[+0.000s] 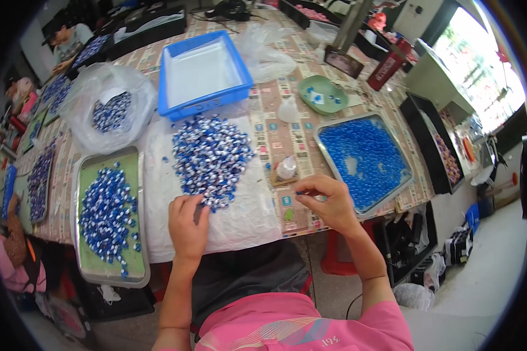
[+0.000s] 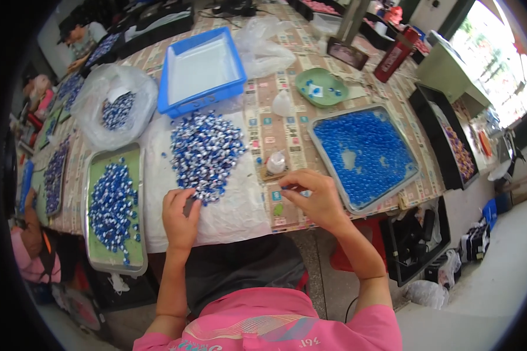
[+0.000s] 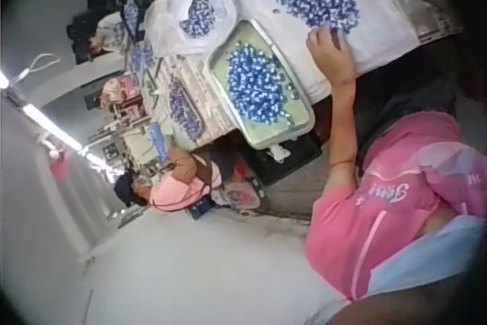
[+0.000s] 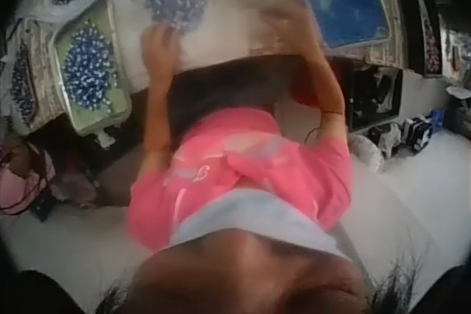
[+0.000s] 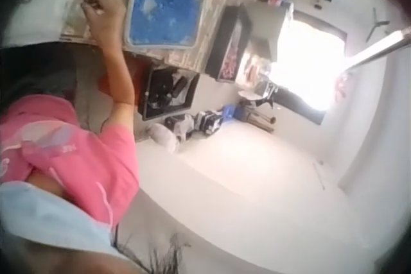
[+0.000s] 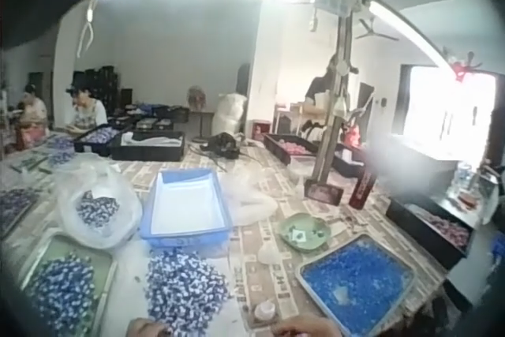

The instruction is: Assembling small blue decorative gems into white plastic or metal holders on a workbench.

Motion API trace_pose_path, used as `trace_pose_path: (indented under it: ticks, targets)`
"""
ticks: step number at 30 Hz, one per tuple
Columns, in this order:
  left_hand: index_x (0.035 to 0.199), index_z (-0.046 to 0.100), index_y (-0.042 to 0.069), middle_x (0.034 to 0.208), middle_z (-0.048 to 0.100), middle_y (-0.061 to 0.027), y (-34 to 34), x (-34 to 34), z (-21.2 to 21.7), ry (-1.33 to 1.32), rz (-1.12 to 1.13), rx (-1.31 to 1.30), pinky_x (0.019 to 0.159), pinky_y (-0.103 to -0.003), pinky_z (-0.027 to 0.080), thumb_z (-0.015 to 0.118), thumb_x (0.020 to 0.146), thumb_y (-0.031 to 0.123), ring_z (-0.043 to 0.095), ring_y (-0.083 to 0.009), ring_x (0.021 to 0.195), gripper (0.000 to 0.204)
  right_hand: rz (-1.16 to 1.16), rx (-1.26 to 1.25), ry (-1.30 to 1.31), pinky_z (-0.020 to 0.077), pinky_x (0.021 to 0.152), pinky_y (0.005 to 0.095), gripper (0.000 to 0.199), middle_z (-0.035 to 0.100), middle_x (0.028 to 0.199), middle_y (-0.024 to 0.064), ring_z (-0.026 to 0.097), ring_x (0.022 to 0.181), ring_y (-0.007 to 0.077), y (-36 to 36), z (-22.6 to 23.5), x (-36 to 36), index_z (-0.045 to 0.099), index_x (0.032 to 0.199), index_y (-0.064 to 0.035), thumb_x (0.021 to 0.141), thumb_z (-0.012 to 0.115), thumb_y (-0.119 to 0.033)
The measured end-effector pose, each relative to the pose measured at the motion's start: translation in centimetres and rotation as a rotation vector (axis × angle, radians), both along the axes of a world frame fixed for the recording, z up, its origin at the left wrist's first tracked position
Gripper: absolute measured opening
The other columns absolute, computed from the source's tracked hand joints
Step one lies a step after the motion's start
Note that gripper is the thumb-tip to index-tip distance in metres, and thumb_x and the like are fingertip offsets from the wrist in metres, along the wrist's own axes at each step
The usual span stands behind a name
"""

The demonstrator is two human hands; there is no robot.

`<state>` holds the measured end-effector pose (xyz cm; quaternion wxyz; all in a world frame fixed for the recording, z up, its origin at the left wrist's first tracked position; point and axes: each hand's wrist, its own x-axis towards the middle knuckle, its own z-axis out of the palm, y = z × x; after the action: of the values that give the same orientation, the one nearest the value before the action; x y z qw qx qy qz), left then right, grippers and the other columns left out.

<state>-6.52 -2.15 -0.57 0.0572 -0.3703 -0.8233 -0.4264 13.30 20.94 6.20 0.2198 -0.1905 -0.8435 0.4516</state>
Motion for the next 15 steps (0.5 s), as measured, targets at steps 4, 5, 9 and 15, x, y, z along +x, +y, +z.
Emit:
trace_pose_path:
  ticks: [4,5,9,15]
  targets:
    - [0.102,0.068,0.003,0.097,0.060,-0.0105,-1.0,-1.4,0.4,-0.028,0.009,0.020,0.076,-0.033,0.049,0.073,0.075,0.002,0.059,-0.0266,0.089,0.028,0.050,0.045,-0.053,0.0484,0.066,0.0228,0.022,0.066,0.093,0.0048,0.062,0.077,0.0106,-0.9,0.9,-0.6,0.072,0.096,-0.0025,0.074,0.076,0.002]
    - [0.103,0.068,0.004,0.097,0.060,-0.0102,-1.3,-1.7,0.4,-0.054,-0.003,0.027,0.074,-0.033,0.049,0.073,0.075,0.001,0.059,-0.0257,0.087,0.029,0.056,0.060,-0.076,0.0481,0.066,0.0224,0.022,0.065,0.092,0.0042,0.061,0.077,0.0100,-1.0,0.9,-0.6,0.072,0.095,-0.0026,0.074,0.076,0.002]
    - [0.103,0.068,0.004,0.095,0.060,-0.0096,-2.1,-2.1,0.6,-0.056,-0.020,0.025,0.074,-0.033,0.049,0.073,0.075,0.001,0.059,-0.0257,0.086,0.029,0.045,-0.108,-0.088,0.0477,0.068,0.0210,0.022,0.064,0.094,0.0039,0.060,0.079,0.0090,-1.4,0.7,-0.9,0.073,0.095,-0.0023,0.075,0.076,0.004]
    - [0.099,0.069,0.003,0.095,0.060,-0.0098,-1.5,-1.5,0.7,0.020,-0.054,0.001,0.077,-0.034,0.048,0.072,0.076,-0.001,0.059,-0.0268,0.086,0.024,0.026,-0.326,-0.057,0.0500,0.072,0.0219,0.017,0.065,0.097,0.0041,0.062,0.085,0.0089,-1.1,1.2,-0.4,0.072,0.096,0.0010,0.079,0.075,0.003]
